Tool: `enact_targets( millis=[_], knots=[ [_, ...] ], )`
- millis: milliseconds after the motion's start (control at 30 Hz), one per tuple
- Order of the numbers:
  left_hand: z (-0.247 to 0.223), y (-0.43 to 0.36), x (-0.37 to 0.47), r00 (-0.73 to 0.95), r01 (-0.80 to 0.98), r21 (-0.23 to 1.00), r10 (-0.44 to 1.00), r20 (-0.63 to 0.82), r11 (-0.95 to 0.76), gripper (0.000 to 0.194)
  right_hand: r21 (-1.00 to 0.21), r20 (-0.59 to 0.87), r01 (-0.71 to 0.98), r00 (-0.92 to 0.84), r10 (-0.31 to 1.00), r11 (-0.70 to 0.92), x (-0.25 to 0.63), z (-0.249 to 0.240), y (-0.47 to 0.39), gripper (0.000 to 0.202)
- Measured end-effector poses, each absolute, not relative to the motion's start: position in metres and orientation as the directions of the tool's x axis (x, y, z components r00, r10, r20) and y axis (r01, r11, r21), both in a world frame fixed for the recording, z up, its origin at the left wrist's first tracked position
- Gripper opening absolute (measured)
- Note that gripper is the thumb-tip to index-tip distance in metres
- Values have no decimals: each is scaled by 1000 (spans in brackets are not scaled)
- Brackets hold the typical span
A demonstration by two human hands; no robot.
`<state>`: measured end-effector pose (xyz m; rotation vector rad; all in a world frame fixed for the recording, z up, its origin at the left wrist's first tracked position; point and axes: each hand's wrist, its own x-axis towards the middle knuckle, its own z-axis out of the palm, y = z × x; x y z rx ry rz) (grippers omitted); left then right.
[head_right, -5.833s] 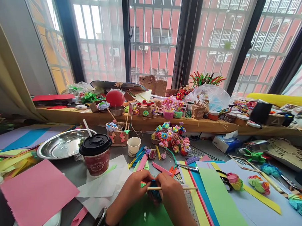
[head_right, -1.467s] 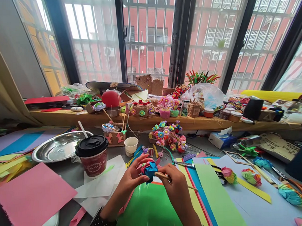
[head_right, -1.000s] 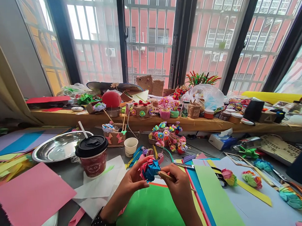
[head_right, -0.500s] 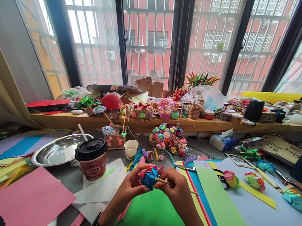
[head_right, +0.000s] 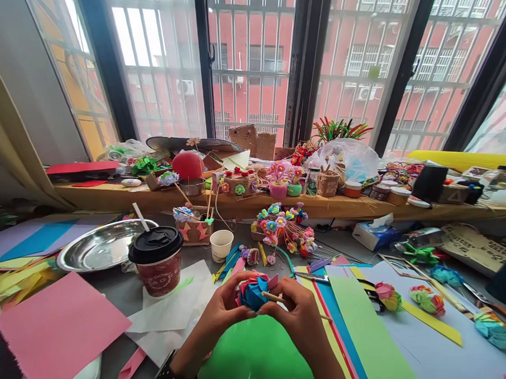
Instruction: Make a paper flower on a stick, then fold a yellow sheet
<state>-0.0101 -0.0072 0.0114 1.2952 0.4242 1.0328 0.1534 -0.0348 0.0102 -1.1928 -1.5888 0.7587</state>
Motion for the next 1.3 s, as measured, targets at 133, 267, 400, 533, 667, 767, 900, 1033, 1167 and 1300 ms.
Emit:
enact_targets(
  millis=[133,267,400,533,667,767,900,1033,1167,1300],
  knots=[
    [15,-9,-11,530,-371,926,805,268,-65,44,-935,297,176,-89,951,308,153,12,-36,26],
    [21,-12,-13,498,-370,920,807,317,-133,46,-892,401,182,-105,910,414,152,15,-37,28],
    [21,-12,-15,544,-374,921,779,313,-109,53,-837,468,300,-42,883,458,152,15,-37,24],
    [17,-11,-14,591,-372,928,768,249,-15,54,-798,516,346,-29,856,493,154,13,-38,27],
    [17,-12,-13,521,-363,930,815,253,-56,53,-781,527,385,-18,850,492,153,15,-38,28],
    [18,-14,-11,464,-350,930,841,276,-112,50,-790,509,373,-42,859,487,153,16,-38,22],
    [19,-18,-9,440,-336,928,844,306,-162,51,-829,469,344,0,883,440,153,16,-40,25],
    [19,-18,-8,427,-288,928,836,345,-236,54,-797,488,407,0,873,446,151,12,-39,25],
    [21,-16,-10,368,-214,918,843,391,-333,53,-725,559,477,-14,829,497,147,9,-37,31],
    [20,-15,-14,288,-97,915,869,402,-392,53,-698,589,495,-16,808,518,148,11,-37,46]
  ],
)
